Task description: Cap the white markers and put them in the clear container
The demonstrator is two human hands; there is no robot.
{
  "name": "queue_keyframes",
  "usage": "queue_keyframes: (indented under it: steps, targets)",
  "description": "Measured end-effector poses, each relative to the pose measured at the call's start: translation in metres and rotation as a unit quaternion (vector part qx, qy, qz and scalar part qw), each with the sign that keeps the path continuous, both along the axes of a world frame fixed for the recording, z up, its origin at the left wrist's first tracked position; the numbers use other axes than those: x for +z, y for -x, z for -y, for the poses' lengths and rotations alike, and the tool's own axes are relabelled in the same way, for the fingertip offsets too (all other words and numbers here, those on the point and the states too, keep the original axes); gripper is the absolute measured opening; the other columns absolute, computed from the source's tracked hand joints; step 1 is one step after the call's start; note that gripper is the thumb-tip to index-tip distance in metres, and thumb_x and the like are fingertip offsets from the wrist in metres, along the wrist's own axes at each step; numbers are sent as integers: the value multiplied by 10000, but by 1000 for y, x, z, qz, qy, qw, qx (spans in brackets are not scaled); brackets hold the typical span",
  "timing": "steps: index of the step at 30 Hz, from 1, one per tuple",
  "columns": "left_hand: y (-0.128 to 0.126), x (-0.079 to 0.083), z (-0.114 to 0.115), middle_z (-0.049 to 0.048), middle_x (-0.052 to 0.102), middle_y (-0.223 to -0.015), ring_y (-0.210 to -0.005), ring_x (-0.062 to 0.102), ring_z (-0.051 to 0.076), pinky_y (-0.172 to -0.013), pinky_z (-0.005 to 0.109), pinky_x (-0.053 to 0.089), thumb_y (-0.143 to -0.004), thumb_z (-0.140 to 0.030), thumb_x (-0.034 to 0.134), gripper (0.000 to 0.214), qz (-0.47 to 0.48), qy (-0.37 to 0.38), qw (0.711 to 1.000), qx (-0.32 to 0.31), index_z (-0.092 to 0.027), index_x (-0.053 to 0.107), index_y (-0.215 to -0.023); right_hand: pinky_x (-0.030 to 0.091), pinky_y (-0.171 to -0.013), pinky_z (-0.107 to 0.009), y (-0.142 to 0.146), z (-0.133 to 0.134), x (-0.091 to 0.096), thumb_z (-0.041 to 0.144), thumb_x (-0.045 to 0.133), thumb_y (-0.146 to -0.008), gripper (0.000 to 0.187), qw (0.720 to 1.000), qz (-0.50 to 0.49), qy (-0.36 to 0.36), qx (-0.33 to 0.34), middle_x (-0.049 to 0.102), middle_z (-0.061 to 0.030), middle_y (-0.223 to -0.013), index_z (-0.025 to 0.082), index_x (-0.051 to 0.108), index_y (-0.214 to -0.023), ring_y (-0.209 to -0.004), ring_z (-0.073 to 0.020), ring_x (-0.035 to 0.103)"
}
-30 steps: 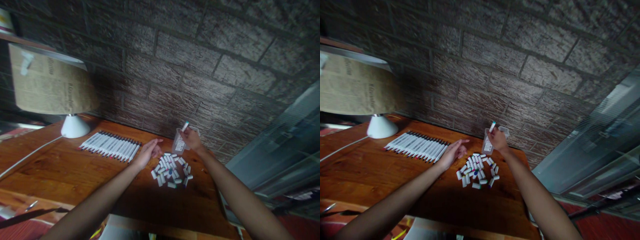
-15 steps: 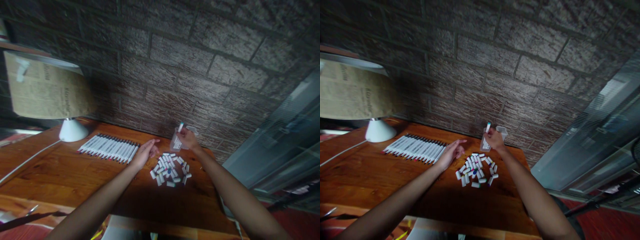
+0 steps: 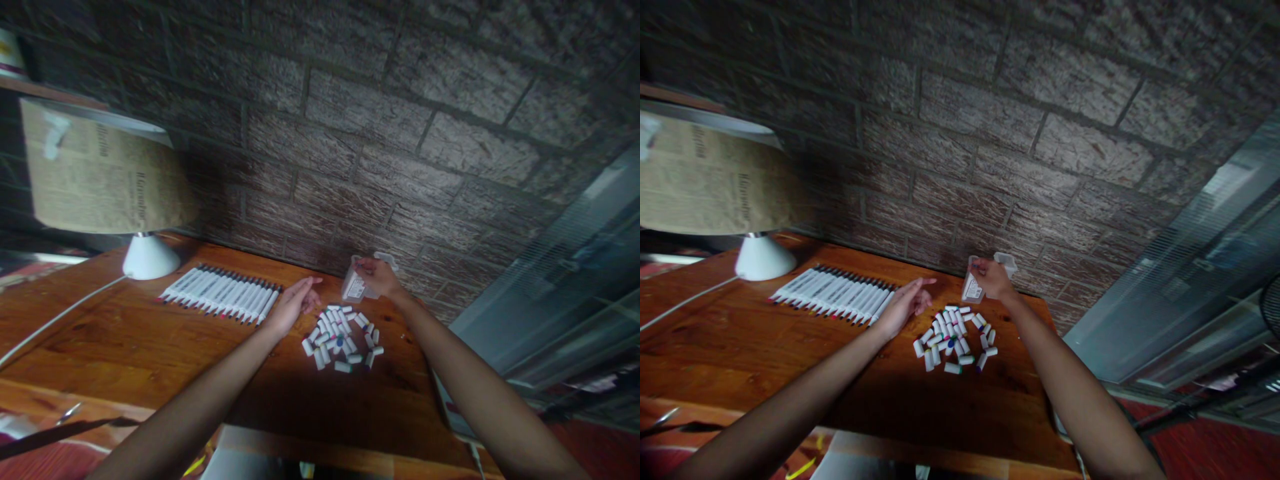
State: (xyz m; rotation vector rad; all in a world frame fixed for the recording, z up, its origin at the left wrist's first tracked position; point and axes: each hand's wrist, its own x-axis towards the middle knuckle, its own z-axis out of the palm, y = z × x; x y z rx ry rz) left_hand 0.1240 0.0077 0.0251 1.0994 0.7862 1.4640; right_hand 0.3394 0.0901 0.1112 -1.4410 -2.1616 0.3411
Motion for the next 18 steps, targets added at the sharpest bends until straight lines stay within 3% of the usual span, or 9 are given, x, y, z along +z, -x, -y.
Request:
queue_keyframes:
  steps: [3,9,18]
  targets:
    - [0,1,0,14,623,-622,-474,425,91,-478,249,233,-809,-643,595,651,1,4,1000,2,-95,618,-1158,550,-594,-239,2,0,2,350,482,-954,267,1000,9,-1,-7,777,-23,-892,201,697,-1011,-708,-161,725]
    - [0,1,0,16,625,-622,-473,424,90,-476,246,231,-807,-646,596,640,6,9,1000,2,-104,619,-1147,532,-792,-258,2,4,10,326,503,-949,248,998,48,-43,-28,783,-43,-905,209,709,-1024,-854,-182,736]
    - [0,2,0,15,621,-622,-474,427,89,-473,247,237,-809,-648,591,647,-1,9,1000,6,-95,623,-1142,513,-825,-243,-17,3,29,275,505,-930,246,989,68,-110,-68,778,-26,-987,227,737,-996,-862,-163,723]
